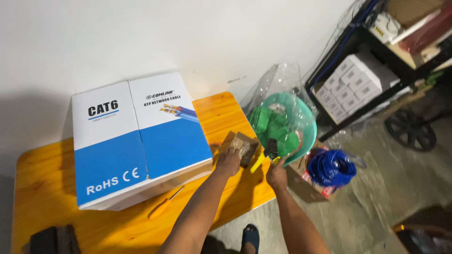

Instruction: The person works at a small table with a coil of blue Cat6 cable, a box of RJ45 connectors, and a crimping tool. They uncoil and position the cable, take a connector from the box, and spend the rest of the clip fitting the cable end into the connector and using the crimping tool on it.

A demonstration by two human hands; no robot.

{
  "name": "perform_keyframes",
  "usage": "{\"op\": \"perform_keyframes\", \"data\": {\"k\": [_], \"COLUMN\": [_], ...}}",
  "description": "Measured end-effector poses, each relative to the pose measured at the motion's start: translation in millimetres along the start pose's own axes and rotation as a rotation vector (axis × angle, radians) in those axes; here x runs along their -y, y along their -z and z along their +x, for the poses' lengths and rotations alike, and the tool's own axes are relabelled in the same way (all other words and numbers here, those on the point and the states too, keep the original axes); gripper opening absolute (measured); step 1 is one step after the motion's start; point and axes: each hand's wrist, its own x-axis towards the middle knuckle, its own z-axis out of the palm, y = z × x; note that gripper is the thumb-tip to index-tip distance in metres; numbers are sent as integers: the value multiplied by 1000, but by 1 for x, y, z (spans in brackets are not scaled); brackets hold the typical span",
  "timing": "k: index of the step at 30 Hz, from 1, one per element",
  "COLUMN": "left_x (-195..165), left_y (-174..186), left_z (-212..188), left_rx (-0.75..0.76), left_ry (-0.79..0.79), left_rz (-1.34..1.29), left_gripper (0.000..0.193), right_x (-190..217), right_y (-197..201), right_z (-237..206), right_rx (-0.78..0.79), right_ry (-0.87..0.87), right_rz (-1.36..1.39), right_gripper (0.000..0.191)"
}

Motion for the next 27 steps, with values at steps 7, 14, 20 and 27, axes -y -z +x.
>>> {"op": "perform_keyframes", "data": {"k": [7,14,20,27], "left_x": [14,14,13,19], "left_y": [3,7,11,10], "left_z": [-8,-3,3,6], "left_rx": [74,7,51,95], "left_ry": [-39,-72,-52,-32], "left_rz": [52,39,-29,-20], "left_gripper": [62,62,65,74], "right_x": [8,29,55,79], "right_y": [-10,-24,-40,-59], "right_z": [-32,-26,-14,2], "right_rx": [102,83,66,113], "right_ry": [-91,58,128,192], "right_rz": [-75,-63,-43,15], "right_gripper": [56,40,40,37]}}
